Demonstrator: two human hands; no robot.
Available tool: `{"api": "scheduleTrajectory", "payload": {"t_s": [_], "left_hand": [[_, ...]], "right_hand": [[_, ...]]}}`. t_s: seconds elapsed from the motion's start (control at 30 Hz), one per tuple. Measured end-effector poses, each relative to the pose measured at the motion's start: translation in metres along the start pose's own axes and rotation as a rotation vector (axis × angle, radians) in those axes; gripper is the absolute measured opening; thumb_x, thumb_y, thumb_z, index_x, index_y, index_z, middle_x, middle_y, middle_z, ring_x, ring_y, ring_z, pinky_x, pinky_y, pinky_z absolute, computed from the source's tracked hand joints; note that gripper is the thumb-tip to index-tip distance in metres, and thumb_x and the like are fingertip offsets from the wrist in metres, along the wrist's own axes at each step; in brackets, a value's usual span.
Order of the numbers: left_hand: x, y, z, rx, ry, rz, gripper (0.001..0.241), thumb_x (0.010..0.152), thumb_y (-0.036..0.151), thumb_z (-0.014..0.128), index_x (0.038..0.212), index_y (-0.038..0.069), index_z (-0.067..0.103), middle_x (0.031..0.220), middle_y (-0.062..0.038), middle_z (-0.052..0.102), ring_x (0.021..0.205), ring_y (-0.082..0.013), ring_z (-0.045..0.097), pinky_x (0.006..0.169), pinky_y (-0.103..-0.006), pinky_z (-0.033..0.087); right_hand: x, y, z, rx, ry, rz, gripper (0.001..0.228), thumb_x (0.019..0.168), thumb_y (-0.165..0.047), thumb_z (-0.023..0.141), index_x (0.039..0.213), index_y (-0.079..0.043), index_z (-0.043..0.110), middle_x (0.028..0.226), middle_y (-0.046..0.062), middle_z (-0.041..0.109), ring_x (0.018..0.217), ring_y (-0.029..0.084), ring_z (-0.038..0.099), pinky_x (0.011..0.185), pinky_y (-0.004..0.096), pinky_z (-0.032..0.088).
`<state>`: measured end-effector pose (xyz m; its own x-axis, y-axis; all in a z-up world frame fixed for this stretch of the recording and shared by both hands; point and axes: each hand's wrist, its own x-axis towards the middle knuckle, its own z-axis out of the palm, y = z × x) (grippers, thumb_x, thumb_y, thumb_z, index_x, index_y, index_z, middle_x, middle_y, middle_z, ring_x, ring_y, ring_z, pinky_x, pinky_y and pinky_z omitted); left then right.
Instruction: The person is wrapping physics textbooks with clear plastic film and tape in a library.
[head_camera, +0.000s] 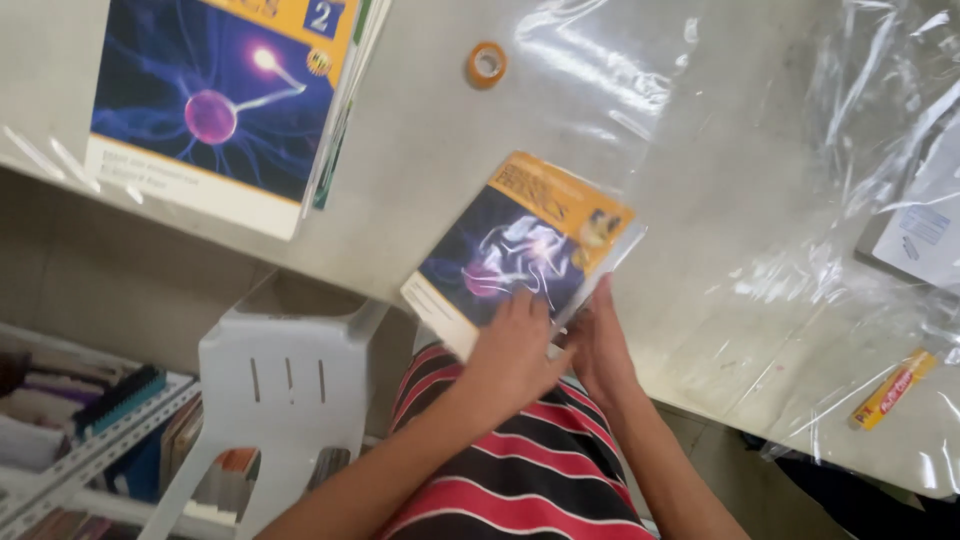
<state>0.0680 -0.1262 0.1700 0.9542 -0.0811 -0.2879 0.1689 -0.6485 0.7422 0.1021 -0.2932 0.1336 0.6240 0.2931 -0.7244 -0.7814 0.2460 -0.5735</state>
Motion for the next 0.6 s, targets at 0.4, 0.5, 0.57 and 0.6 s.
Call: {"api": "scheduleTrajectory", "payload": {"t_s": [0.4,0.5,0.57,0.6], "left_hand": [[0.035,-0.115,0.069,0.053,0.189,-0.204,0.08,0.089,0.035,0.072,0.151,-0.002,0.037,0.145,-0.024,0.04,0.13,-0.0449,0.041,0.1,-0.0597,0.039],[0.042,-0.117,0.058,0.016,0.127,-0.314,0.077,0.088,0.034,0.072,0.149,0.002,0.039,0.141,-0.019,0.043,0.128,-0.0419,0.042,0.098,-0.0589,0.04],[0.038,-0.121,0.061,0.006,0.124,-0.318,0.075,0.088,0.034,0.073,0.148,0.003,0.041,0.138,-0.018,0.045,0.127,-0.0409,0.043,0.099,-0.0575,0.041],[0.04,-0.123,0.061,0.0,0.127,-0.32,0.073,0.087,0.034,0.074,0.146,0.004,0.042,0.135,-0.017,0.047,0.125,-0.04,0.044,0.099,-0.056,0.041]], "right_hand": [[0.048,0.097,-0.114,-0.555,0.554,-0.161,0.056,0.089,-0.018,0.074,0.138,0.003,0.055,0.116,0.013,0.071,0.102,0.021,0.069,0.082,0.035,0.057],[0.048,0.114,-0.114,-0.708,0.592,-0.331,0.057,0.09,-0.021,0.078,0.137,0.005,0.057,0.116,0.017,0.069,0.106,0.023,0.068,0.09,0.035,0.055],[0.047,0.098,-0.107,-0.728,0.601,-0.313,0.054,0.09,-0.022,0.077,0.135,0.004,0.059,0.116,0.017,0.071,0.105,0.024,0.07,0.09,0.036,0.056],[0.05,0.087,-0.103,-0.746,0.606,-0.3,0.051,0.09,-0.023,0.076,0.132,0.003,0.062,0.116,0.017,0.072,0.103,0.024,0.071,0.09,0.036,0.056]]}}
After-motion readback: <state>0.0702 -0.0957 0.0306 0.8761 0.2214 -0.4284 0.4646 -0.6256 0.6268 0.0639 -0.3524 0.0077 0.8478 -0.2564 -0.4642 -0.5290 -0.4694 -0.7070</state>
